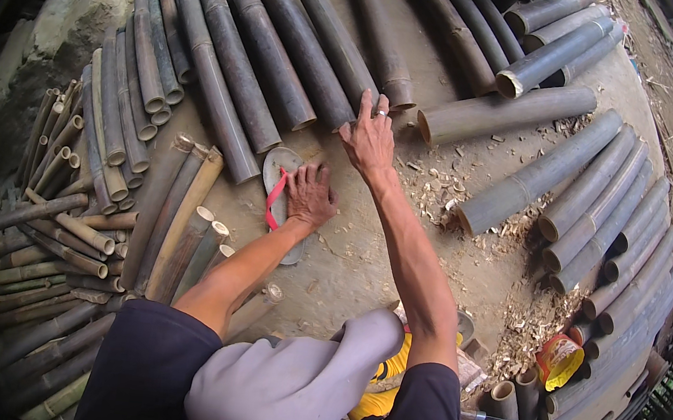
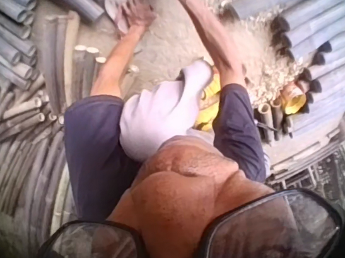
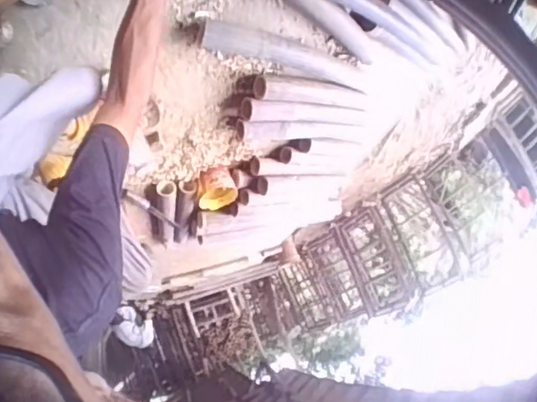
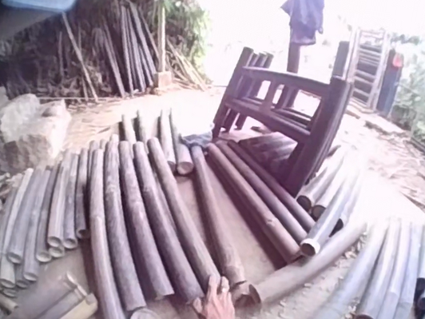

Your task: The person sits on the ground and uses a knife to sharpen the end of a bamboo pole. They repeatedly rotate the pole and scrape the knife along the end to create a tapered point, then place the finished piece aside.

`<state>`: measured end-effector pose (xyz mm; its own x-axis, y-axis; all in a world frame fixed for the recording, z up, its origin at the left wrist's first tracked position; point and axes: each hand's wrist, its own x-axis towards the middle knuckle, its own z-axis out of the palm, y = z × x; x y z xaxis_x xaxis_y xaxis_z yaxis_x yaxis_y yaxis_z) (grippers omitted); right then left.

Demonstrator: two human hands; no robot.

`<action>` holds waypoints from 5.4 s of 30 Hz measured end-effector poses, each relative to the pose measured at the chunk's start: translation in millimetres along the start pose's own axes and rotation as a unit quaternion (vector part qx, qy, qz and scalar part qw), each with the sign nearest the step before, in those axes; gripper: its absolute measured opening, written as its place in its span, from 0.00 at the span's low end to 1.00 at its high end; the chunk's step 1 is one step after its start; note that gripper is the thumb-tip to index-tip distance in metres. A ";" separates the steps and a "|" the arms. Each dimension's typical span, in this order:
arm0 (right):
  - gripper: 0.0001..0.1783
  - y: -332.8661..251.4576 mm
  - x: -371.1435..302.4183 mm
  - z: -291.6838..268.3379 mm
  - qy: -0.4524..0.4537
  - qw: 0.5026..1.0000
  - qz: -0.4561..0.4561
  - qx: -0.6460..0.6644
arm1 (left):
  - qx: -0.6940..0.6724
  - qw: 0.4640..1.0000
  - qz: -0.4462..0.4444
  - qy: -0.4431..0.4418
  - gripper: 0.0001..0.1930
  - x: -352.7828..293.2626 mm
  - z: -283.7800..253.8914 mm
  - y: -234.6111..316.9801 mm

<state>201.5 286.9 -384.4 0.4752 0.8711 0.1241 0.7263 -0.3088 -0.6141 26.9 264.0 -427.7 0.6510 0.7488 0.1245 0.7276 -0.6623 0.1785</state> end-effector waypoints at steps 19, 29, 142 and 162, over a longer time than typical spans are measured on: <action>0.20 18.2 36.9 -57.0 0.091 0.995 0.017 -0.026 | 0.044 0.999 0.007 -0.016 0.26 2.6 -1.2 4.5; 0.32 120.8 72.0 -94.4 0.116 0.939 0.080 -0.312 | 0.056 0.998 0.010 -0.006 0.26 1.9 -2.9 3.7; 0.34 141.9 108.0 -74.3 0.017 0.992 0.116 -0.055 | 0.059 0.998 0.021 -0.022 0.29 2.5 -2.2 2.9; 0.42 114.0 58.3 -89.0 -0.012 0.981 0.015 -0.192 | 0.073 0.997 0.021 -0.007 0.28 2.0 2.3 0.5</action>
<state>356.2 268.5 -377.9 0.4906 0.8667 0.0903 0.8480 -0.4510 -0.2785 29.1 265.1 -429.7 0.6841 0.7204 0.1146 0.7225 -0.6907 0.0291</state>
